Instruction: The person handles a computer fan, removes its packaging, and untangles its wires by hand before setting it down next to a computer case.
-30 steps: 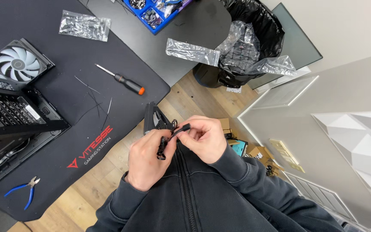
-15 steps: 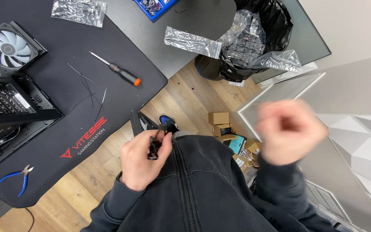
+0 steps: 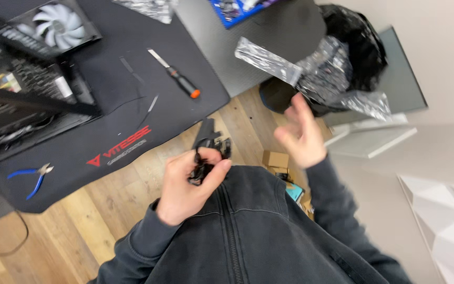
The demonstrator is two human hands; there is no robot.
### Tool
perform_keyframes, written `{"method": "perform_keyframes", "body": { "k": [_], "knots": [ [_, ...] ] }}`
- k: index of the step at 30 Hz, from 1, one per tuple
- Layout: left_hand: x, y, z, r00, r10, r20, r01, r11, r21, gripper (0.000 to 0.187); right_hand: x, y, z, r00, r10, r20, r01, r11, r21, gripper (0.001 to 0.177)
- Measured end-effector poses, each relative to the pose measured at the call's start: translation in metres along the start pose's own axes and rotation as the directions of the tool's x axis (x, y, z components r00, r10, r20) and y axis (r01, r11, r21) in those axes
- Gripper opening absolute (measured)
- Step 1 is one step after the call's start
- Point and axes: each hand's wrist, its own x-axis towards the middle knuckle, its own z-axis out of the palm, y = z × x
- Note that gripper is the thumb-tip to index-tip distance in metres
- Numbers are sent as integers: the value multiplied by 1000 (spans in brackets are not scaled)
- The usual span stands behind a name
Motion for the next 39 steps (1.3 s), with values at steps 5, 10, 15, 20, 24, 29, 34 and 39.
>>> {"method": "perform_keyframes", "body": {
  "k": [5, 10, 15, 20, 24, 29, 34, 39],
  "knots": [
    [-9, -8, -4, 999, -49, -16, 45, 981, -191, 10, -21, -111, 72, 929, -255, 267, 177, 942, 284, 74],
    [-22, -5, -23, 1000, -21, -18, 18, 983, -180, 8, -24, -167, 112, 905, -276, 325, 138, 911, 389, 20],
    [-44, -2, -36, 998, -27, -57, 17, 985, -170, 20, -33, -158, 130, 960, -257, 115, 179, 873, 453, 22],
    [-61, -6, -37, 974, 0, -225, -32, 990, -139, 8, -32, -151, 144, 978, -205, -23, 171, 743, 648, 22],
    [-64, -2, -48, 965, 82, -249, -74, 996, 42, 25, -20, -175, 122, 943, -270, 196, 207, 934, 290, 18],
    [-62, -13, -55, 974, -105, -201, 44, 957, -286, 27, -19, -172, 137, 843, -340, 417, 225, 927, 300, 21],
    [-69, -23, -52, 951, -308, -17, 222, 724, -653, 37, -7, -176, 144, 820, -400, 409, 341, 916, 212, 16],
    [-68, -21, -58, 965, -262, -25, 158, 654, -740, 44, -8, -165, 147, 789, -435, 434, 433, 895, 111, 6]
  ]
}}
